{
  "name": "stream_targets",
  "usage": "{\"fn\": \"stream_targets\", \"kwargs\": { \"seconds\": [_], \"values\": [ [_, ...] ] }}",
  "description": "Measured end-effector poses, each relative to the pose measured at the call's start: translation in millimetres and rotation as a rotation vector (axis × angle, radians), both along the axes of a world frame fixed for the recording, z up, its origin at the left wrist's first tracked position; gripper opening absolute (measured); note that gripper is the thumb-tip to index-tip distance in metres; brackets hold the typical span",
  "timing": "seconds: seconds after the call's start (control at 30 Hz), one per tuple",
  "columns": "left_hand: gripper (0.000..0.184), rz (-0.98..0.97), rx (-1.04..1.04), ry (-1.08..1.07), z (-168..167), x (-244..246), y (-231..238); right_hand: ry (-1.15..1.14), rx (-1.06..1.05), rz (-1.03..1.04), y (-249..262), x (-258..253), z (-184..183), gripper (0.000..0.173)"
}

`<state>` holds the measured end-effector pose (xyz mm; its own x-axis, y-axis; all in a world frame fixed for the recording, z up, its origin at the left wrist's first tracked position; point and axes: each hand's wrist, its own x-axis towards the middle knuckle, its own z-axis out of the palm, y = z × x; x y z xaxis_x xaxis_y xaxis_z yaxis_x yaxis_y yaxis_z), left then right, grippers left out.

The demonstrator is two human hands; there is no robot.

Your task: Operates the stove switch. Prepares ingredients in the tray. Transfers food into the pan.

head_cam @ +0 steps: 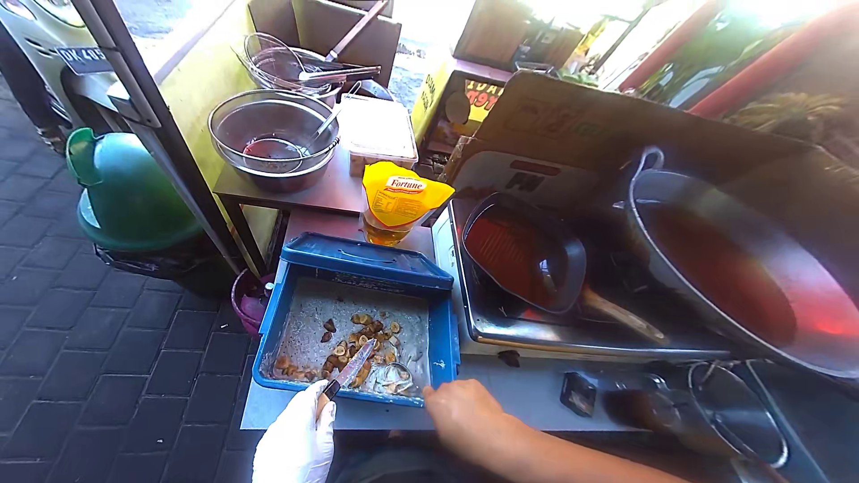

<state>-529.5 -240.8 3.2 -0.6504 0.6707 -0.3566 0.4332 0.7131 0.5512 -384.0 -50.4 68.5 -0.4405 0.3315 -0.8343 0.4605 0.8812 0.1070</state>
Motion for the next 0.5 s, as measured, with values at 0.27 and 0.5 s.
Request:
{"fn": "stream_targets", "kwargs": {
  "seconds": [0.27,0.5],
  "values": [
    [0.04,0.068,0.108,-0.038,-16.7,-17.7,-10.7,0.468,0.081,0.217,6.0,45.1,-41.7,0.034],
    [0.038,0.081,0.188,-0.066,-26.3,-28.3,-19.1,0.789,-0.057,0.217,45.7,73.8,-62.8,0.037]
  ]
}}
